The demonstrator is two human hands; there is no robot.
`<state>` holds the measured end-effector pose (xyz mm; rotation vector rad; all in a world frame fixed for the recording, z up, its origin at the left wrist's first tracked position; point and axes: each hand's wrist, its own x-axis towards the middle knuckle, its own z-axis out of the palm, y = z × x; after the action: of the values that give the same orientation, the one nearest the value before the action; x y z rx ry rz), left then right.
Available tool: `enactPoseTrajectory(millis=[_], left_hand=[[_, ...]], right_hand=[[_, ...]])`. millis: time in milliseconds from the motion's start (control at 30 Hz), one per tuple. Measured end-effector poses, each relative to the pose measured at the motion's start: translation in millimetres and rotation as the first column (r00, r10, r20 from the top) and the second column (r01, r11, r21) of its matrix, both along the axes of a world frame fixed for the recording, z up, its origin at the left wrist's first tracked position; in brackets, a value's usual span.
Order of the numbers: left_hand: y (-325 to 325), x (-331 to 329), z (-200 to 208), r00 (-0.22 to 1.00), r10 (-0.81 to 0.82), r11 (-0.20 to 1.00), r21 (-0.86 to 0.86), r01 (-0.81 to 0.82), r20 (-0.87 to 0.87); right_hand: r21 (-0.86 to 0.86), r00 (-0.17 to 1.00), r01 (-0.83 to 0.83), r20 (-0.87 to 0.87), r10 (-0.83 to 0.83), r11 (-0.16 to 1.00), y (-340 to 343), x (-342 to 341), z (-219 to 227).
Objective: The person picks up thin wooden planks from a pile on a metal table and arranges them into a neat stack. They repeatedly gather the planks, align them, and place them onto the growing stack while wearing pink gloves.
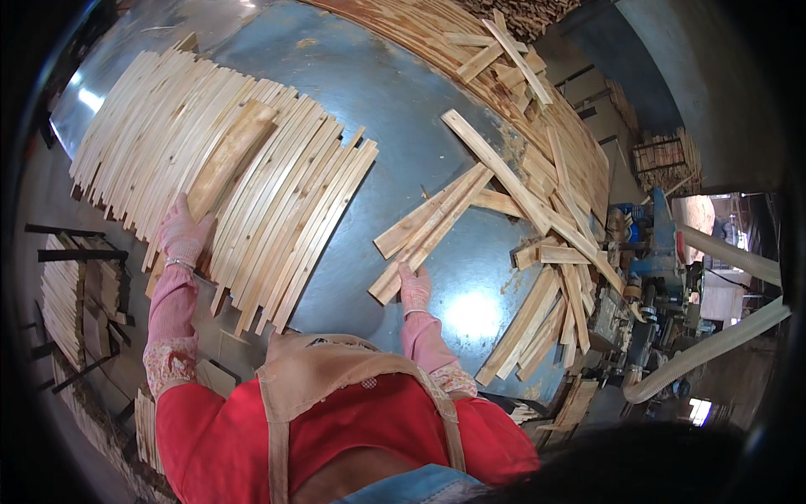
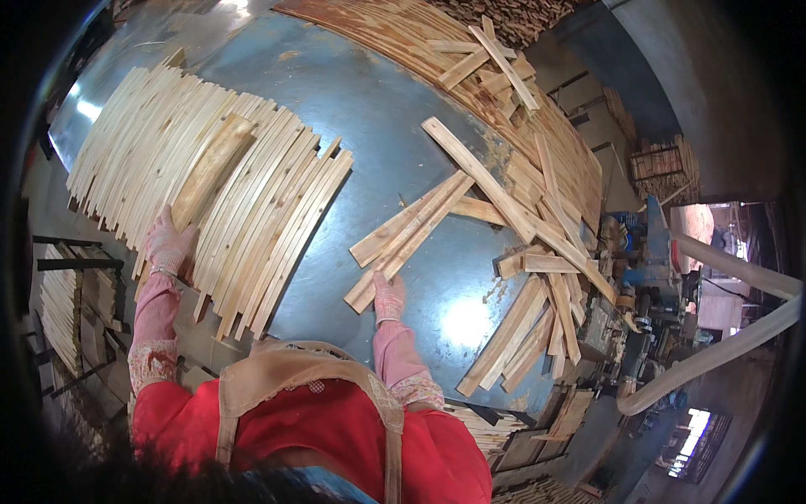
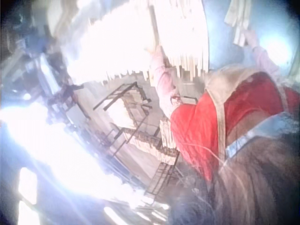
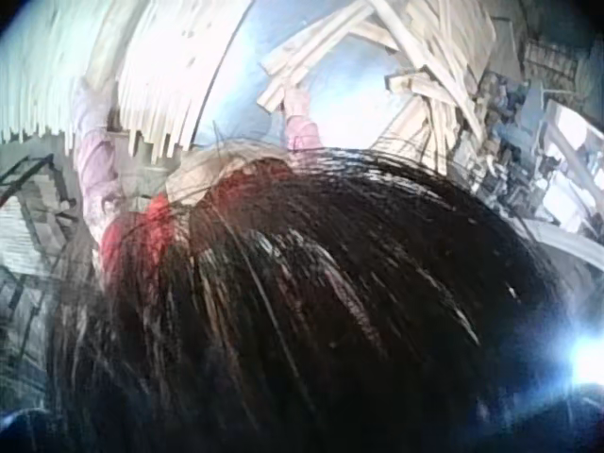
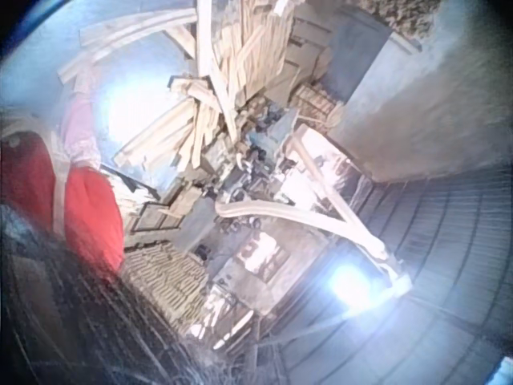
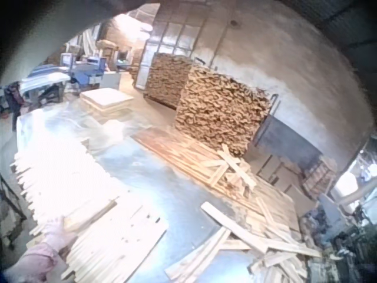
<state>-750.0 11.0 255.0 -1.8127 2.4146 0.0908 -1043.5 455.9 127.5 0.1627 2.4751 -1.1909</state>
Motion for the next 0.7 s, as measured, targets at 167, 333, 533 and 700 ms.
enactPoseTrajectory(millis=[167,333,533,700], left_hand=[[26.6,-1.2,-50.4,0.817,-0.520,0.787,-0.513,0.344,-0.250],[152.5,-108.8,-43.8,0.675,-0.520,0.826,-0.108,0.552,-0.523],[192.6,-151.6,-70.6,0.749,-0.629,0.758,0.047,0.650,-0.209],[192.5,-158.9,-64.4,0.722,-0.659,0.739,-0.007,0.673,-0.209]], right_hand=[[-0.121,0.995,-0.087,0.033,0.092,0.989,23.7,10.9,-3.5],[0.026,0.894,-0.449,0.021,0.448,0.893,-23.5,50.4,13.8],[0.442,-0.017,-0.887,-0.325,0.945,0.136,-100.8,-12.4,67.4],[0.837,0.565,-0.199,-0.326,0.758,0.509,-99.9,-288.2,58.9]])
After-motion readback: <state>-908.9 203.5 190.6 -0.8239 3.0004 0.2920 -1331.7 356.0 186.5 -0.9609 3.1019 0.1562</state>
